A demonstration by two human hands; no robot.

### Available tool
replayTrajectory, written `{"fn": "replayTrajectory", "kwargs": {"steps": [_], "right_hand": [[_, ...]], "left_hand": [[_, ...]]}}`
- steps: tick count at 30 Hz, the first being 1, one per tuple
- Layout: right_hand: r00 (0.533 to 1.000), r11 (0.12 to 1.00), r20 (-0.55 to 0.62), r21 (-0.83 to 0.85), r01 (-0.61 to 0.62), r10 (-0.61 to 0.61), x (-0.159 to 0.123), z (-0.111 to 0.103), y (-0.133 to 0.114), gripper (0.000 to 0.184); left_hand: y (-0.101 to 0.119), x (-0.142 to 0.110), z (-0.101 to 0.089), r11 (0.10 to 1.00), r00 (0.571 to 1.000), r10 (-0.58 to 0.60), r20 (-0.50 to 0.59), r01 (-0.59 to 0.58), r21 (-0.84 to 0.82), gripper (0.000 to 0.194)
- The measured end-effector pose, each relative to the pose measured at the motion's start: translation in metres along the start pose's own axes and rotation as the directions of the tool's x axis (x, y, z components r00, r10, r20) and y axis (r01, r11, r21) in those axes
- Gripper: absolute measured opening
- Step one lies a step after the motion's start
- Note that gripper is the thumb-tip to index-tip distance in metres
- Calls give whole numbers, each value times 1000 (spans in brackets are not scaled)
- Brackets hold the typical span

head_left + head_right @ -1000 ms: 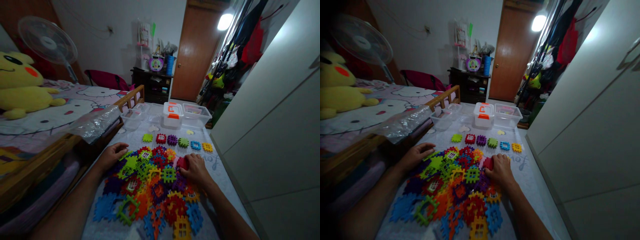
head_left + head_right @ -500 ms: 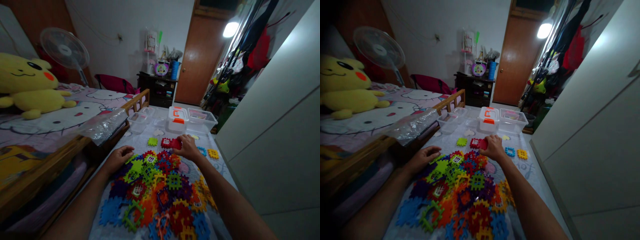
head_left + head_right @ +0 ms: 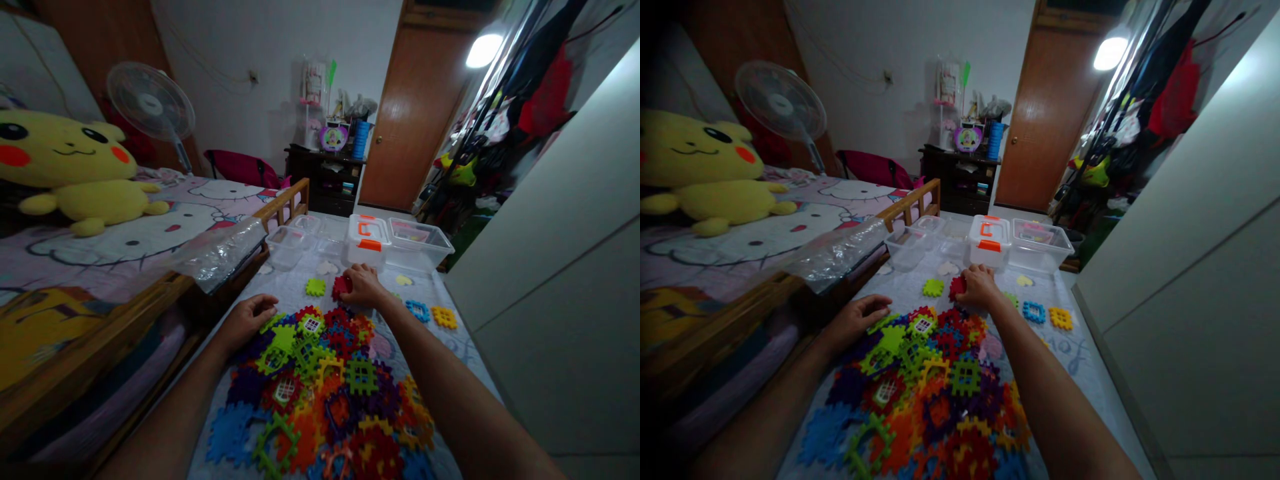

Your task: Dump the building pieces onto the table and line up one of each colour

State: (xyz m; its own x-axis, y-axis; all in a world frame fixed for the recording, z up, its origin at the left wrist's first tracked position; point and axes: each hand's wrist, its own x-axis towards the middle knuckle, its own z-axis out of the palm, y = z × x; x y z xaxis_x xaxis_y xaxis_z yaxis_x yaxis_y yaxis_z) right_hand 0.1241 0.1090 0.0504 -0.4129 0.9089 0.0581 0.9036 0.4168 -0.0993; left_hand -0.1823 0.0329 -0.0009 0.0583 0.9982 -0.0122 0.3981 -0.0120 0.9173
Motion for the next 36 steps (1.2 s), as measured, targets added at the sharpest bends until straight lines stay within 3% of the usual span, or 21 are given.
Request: {"fn": "replayTrajectory", "kwargs": {"steps": [5, 9, 14, 18, 21, 27, 33, 36], "right_hand": [[1000, 1000, -7, 15, -23, 23, -3, -4, 1, 61], [996, 996, -50, 48, -73, 76, -23, -19, 5, 66], [985, 988, -156, 149, -49, 73, -90, -25, 15, 43], [983, 965, -167, 259, -36, 81, -152, -8, 21, 34], [977, 920, -158, 385, -76, 147, -177, 9, 26, 30], [929, 809, -201, 569, -148, 312, -178, 22, 31, 28], [910, 797, -207, 576, -184, 359, -173, 23, 30, 14], [914, 788, -182, 584, -196, 362, -172, 25, 31, 21]], "left_hand": [[-3, 1, 0, 1000, 1000, -2, 2, 2, 5, 50], [-3, 1, 0, 1000, 1000, -1, 7, 1, 1, 51], [-1, 1, 0, 1000, 1000, 10, 13, -10, 7, 52], [-3, 1, 0, 1000, 1000, 12, 10, -12, 16, 53], [-4, 0, 1, 999, 1000, 27, 3, -27, 31, 51], [-5, 0, 3, 999, 996, 26, -90, -24, 22, 48], [-3, 0, 3, 1000, 990, 12, -143, -13, -1, 46], [-1, -1, 4, 1000, 988, 12, -152, -14, -12, 45]]}}
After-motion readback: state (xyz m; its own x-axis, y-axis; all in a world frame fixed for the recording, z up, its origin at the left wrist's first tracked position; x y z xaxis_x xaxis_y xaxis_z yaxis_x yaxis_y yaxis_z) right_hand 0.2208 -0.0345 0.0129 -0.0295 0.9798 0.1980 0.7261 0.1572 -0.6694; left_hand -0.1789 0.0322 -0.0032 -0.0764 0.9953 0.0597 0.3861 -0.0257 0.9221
